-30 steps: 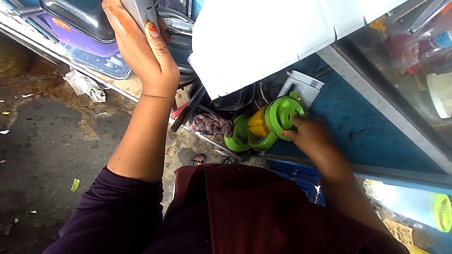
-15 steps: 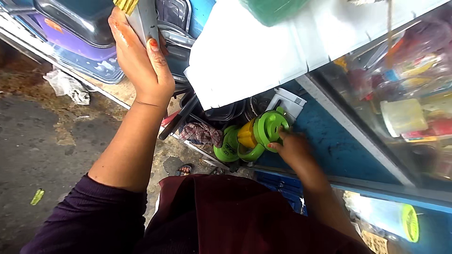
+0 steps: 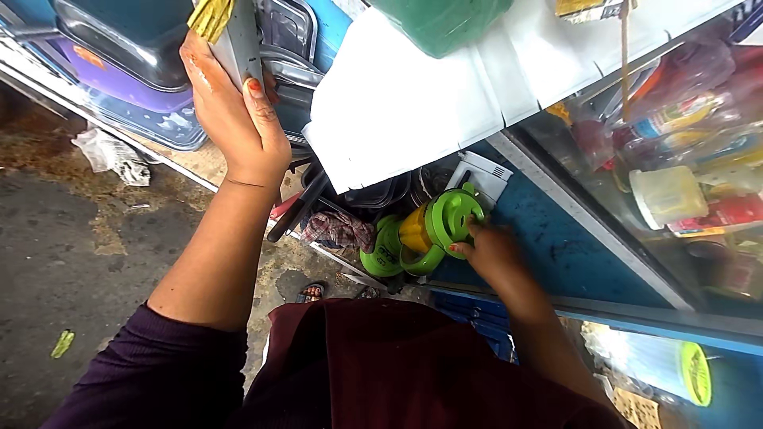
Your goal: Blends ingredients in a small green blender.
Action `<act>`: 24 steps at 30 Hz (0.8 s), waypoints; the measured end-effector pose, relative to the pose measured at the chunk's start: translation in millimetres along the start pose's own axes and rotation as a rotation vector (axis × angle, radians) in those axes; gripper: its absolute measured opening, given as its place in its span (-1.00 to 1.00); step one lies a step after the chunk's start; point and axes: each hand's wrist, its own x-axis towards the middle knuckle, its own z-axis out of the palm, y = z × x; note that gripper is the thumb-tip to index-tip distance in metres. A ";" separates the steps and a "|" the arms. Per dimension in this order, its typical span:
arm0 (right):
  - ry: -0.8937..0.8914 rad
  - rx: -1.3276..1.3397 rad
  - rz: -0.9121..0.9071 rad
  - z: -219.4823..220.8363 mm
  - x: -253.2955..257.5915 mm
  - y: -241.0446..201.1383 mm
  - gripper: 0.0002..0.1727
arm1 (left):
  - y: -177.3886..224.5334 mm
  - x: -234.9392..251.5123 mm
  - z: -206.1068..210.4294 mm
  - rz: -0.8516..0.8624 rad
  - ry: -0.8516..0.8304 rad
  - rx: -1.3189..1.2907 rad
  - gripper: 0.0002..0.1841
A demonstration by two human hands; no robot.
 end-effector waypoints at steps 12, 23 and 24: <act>0.000 0.004 -0.004 0.5 1.3 1.0 -0.11 | -1.4 -0.5 -0.6 0.013 0.001 -0.012 -0.18; -0.002 0.004 -0.015 1.0 0.8 2.2 -0.12 | -1.4 -1.9 0.7 0.035 0.017 0.004 -0.20; -0.005 0.006 -0.011 1.1 1.0 2.2 -0.12 | 0.0 -1.6 0.8 0.041 0.022 0.007 -0.19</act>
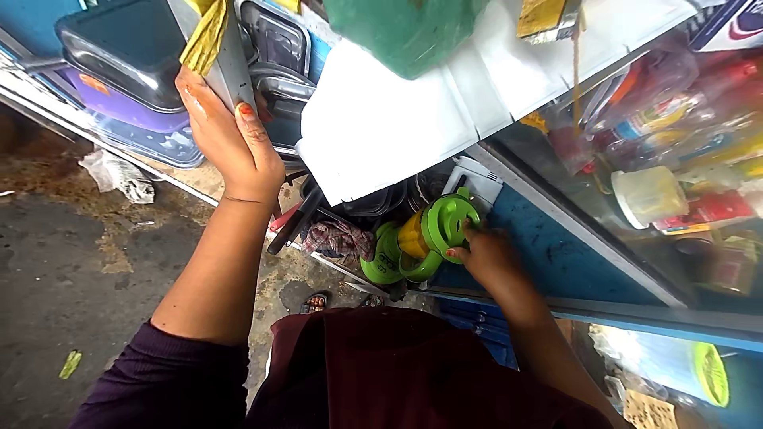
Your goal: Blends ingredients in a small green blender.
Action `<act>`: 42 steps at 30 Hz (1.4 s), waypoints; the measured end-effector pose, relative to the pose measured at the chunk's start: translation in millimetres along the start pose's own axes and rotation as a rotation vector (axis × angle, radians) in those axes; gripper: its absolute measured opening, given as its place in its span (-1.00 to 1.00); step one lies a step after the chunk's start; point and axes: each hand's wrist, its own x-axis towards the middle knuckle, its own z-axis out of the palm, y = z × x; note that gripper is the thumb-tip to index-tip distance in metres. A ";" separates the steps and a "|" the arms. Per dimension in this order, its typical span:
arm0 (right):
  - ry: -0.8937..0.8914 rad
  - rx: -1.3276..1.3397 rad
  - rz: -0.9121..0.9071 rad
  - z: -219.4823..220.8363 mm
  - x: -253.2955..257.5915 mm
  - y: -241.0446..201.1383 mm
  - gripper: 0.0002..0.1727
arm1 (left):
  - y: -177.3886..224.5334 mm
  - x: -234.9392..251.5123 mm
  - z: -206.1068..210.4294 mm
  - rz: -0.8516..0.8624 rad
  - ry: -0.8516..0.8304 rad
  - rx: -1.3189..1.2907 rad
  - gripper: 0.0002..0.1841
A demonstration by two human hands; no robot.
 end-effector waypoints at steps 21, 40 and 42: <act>-0.004 0.049 0.019 -0.3 -3.5 -0.3 -0.13 | 7.8 3.9 -5.1 -0.005 -0.030 -0.017 -0.24; 0.050 0.157 0.010 7.2 -1.4 4.9 -0.15 | 11.1 13.8 -25.7 -0.034 -0.280 -0.134 -0.27; 0.056 0.189 0.010 6.8 -2.7 4.4 -0.16 | 14.1 16.6 -27.7 -0.039 -0.298 -0.168 -0.27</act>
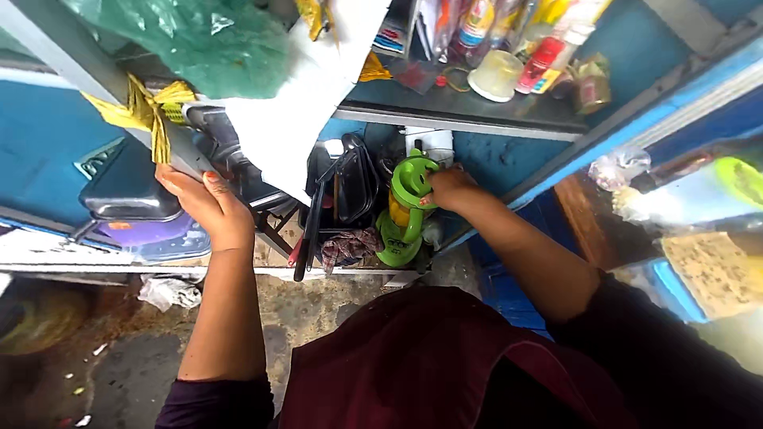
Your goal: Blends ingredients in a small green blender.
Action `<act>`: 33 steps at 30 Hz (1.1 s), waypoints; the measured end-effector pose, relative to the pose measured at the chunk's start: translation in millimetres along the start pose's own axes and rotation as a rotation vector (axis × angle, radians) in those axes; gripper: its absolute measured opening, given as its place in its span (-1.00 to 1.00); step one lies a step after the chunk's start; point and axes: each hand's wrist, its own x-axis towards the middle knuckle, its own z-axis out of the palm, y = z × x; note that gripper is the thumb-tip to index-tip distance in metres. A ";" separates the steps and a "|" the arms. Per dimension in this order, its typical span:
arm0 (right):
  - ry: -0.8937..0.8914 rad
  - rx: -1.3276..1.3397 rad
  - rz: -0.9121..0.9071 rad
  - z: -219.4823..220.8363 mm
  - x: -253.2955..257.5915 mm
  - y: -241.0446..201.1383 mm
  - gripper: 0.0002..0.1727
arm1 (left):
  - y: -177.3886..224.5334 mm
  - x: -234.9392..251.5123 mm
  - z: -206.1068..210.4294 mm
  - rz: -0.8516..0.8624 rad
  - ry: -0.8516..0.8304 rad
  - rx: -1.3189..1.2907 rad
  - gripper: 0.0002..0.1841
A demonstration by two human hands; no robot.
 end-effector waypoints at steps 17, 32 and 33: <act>0.017 0.136 -0.020 3.5 -9.8 2.8 -0.25 | 25.0 43.4 -33.2 -0.676 -0.209 -0.707 -0.38; 0.041 0.320 -0.017 8.8 -21.0 15.9 -0.21 | 30.6 40.2 21.3 -0.606 0.336 -0.448 -0.55; 0.048 0.327 -0.027 11.4 -20.7 16.9 -0.22 | 34.7 38.8 21.3 -0.607 0.340 -0.395 -0.58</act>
